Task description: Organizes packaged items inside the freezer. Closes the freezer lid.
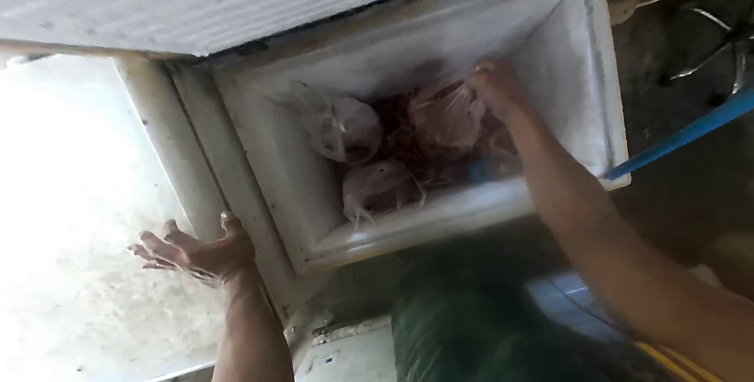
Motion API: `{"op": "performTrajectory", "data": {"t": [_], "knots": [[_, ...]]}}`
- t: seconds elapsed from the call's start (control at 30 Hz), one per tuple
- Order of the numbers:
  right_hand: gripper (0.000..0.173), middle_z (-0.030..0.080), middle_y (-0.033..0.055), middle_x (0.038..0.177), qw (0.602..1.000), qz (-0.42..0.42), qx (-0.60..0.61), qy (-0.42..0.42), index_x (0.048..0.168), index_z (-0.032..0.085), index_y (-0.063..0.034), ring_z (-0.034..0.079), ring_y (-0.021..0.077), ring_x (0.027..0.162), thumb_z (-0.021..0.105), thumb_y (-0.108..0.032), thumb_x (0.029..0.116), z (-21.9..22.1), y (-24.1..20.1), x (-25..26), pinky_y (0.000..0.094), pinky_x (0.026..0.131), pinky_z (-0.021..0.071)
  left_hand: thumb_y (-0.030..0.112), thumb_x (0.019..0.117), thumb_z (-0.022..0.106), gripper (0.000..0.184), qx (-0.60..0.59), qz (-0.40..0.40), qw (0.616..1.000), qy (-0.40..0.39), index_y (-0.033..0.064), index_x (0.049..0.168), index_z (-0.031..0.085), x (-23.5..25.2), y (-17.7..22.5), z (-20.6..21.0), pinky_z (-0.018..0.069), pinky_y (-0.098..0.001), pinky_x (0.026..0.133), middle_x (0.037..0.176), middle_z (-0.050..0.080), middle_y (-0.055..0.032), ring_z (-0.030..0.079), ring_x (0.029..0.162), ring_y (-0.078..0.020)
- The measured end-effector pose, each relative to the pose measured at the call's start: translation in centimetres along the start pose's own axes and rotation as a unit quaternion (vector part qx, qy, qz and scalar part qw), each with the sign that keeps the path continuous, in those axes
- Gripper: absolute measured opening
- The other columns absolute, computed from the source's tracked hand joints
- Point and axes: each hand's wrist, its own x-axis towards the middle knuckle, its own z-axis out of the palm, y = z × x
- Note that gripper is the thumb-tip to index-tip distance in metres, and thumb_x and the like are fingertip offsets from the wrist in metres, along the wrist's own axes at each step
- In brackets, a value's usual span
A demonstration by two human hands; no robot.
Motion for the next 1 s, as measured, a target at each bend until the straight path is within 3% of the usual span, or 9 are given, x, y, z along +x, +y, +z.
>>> {"op": "performTrajectory", "data": {"t": [0.07,0.2,0.3,0.37,0.43,0.63,0.73,0.83,1.0], "knots": [[0.032,0.068,0.0133,0.101,1.0,0.004,0.01,0.028,0.108,0.069,-0.0044,0.066,0.024,0.091,0.069,-0.03,0.089,-1.2,-0.1,0.2,0.048,0.078,0.0564,0.055,0.0886,0.067,0.08,0.004,-0.003,1.0,-0.003,0.0036,0.147,0.05,0.4,-0.5,0.3,0.0035,-0.0555,0.128,0.166,0.025,-0.0259,0.01,0.158,-0.0414],[0.03,0.068,0.0119,0.101,0.998,0.042,-0.008,0.05,0.109,0.069,-0.0044,0.066,0.0212,0.089,0.068,-0.027,0.0889,-2.8,0.0,0.4,0.0452,0.077,0.0561,0.059,0.0883,0.064,0.082,0.014,-0.01,1.0,0.0,0.0063,0.149,0.049,0.3,-0.5,0.5,0.0024,-0.0557,0.128,0.167,0.025,-0.0231,0.011,0.159,-0.0392],[0.036,0.069,0.0172,0.114,0.996,0.064,-0.031,0.06,0.121,0.068,-0.0031,0.066,0.0266,0.103,0.067,-0.027,0.0936,-3.2,1.8,0.7,0.0512,0.091,0.0547,0.063,0.0882,0.062,0.085,0.017,-0.001,1.0,0.001,0.0064,0.15,0.048,0.5,-0.8,0.7,0.0026,-0.0592,0.127,0.166,0.027,-0.0239,0.012,0.159,-0.0404],[0.039,0.069,0.0194,0.118,0.992,0.063,-0.089,0.069,0.122,0.069,-0.0045,0.065,0.0316,0.11,0.067,-0.03,0.093,-3.8,4.1,1.4,0.0566,0.094,0.0529,0.063,0.0885,0.062,0.085,0.018,-0.004,1.0,-0.011,0.0069,0.151,0.047,0.5,-0.6,0.6,0.0026,-0.0597,0.127,0.166,0.029,-0.0229,0.012,0.159,-0.0395],[0.046,0.062,0.0271,0.13,0.983,0.064,-0.162,0.048,0.127,0.065,0.0024,0.057,0.0418,0.125,0.066,-0.032,0.0962,-5.5,6.3,1.7,0.063,0.104,0.0458,0.064,0.0885,0.06,0.086,0.023,-0.002,1.0,-0.018,0.0076,0.151,0.047,0.5,-0.6,0.5,0.0031,-0.0601,0.127,0.166,0.03,-0.0223,0.013,0.158,-0.0398],[0.058,0.061,0.0318,0.129,0.957,0.169,-0.213,0.098,0.127,0.062,0.0052,0.058,0.048,0.123,0.065,-0.043,0.0953,-6.6,16.5,4.1,0.0699,0.102,0.0454,0.065,0.088,0.062,0.086,0.029,-0.003,0.999,-0.021,0.0089,0.152,0.046,1.0,-1.0,1.1,0.0042,-0.0582,0.128,0.165,0.031,-0.0207,0.016,0.158,-0.0371],[0.056,0.06,0.031,0.133,0.933,0.2,-0.289,0.075,0.121,0.068,0.0039,0.056,0.048,0.128,0.062,-0.046,0.0964,-7.0,16.6,3.6,0.0711,0.103,0.043,0.065,0.0884,0.061,0.087,0.035,-0.007,0.999,-0.029,0.0073,0.152,0.046,0.9,-0.7,1.0,0.0056,-0.0564,0.128,0.165,0.032,-0.0212,0.017,0.158,-0.0364],[0.056,0.062,0.0313,0.132,0.925,0.185,-0.327,0.05,0.122,0.068,0.0021,0.056,0.05,0.127,0.06,-0.048,0.0986,-6.5,19.0,3.9,0.0729,0.103,0.0427,0.065,0.0879,0.06,0.086,0.033,-0.004,0.999,-0.023,0.0074,0.151,0.047,1.0,-0.4,1.0,0.0064,-0.0561,0.128,0.164,0.033,-0.0217,0.019,0.158,-0.036],[0.056,0.063,0.0301,0.13,0.929,0.208,-0.305,0.014,0.125,0.067,0.0019,0.058,0.0486,0.126,0.056,-0.048,0.1021,-5.7,18.7,3.3,0.0707,0.104,0.0434,0.061,0.0889,0.06,0.085,0.044,-0.01,0.998,-0.04,0.0055,0.151,0.046,0.8,0.4,0.4,0.0062,-0.0561,0.128,0.164,0.034,-0.0218,0.019,0.158,-0.0369]]}}
